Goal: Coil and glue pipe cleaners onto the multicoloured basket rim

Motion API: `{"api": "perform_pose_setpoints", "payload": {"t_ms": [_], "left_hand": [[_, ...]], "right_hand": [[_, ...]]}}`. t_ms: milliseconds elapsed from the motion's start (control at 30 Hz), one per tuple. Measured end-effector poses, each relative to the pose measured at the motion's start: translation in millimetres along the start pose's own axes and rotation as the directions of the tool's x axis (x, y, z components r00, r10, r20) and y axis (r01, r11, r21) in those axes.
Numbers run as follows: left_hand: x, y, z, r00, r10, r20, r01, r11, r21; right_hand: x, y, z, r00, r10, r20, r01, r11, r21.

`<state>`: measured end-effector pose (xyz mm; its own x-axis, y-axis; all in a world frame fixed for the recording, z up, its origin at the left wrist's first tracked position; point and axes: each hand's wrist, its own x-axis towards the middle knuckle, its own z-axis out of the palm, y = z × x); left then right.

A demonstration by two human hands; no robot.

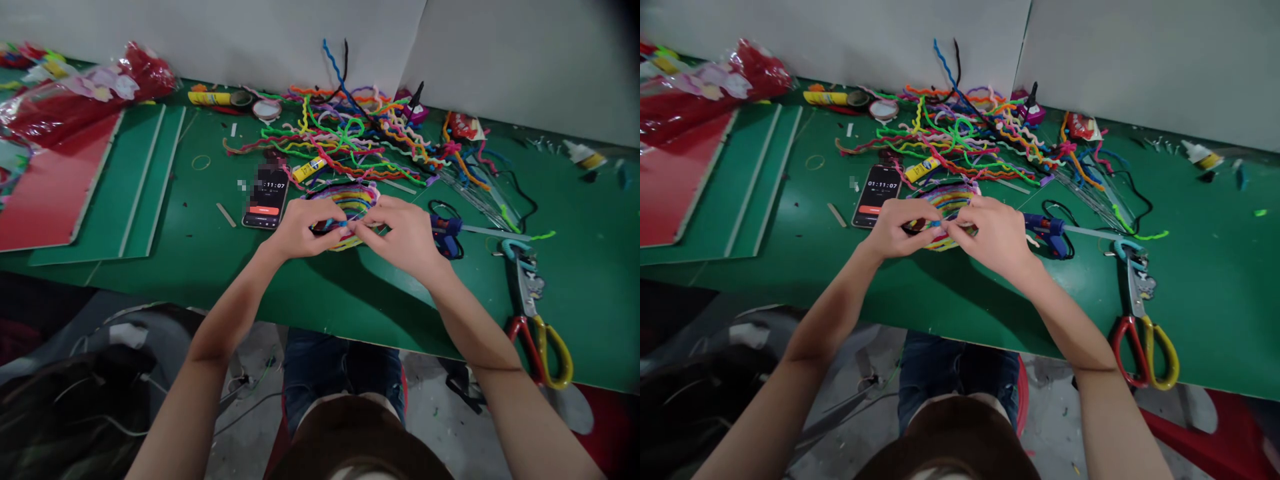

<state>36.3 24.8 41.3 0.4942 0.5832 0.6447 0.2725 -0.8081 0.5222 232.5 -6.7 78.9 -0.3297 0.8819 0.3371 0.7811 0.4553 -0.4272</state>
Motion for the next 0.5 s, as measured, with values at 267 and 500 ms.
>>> {"api": "perform_pose_setpoints", "payload": {"t_ms": [267,500], "left_hand": [[-1.3,-2.5,2.1,1.0,-0.006,-0.014,0.006,1.0,-0.009],[-2.2,-8.9,-0.8,0.998,0.001,-0.066,-0.002,1.0,-0.027]], "right_hand": [[0.2,-2.2,1.0,0.999,0.012,0.046,-0.012,1.0,0.0],[3.4,4.7,-9.3,0.998,0.023,0.05,-0.027,0.996,0.088]]}}
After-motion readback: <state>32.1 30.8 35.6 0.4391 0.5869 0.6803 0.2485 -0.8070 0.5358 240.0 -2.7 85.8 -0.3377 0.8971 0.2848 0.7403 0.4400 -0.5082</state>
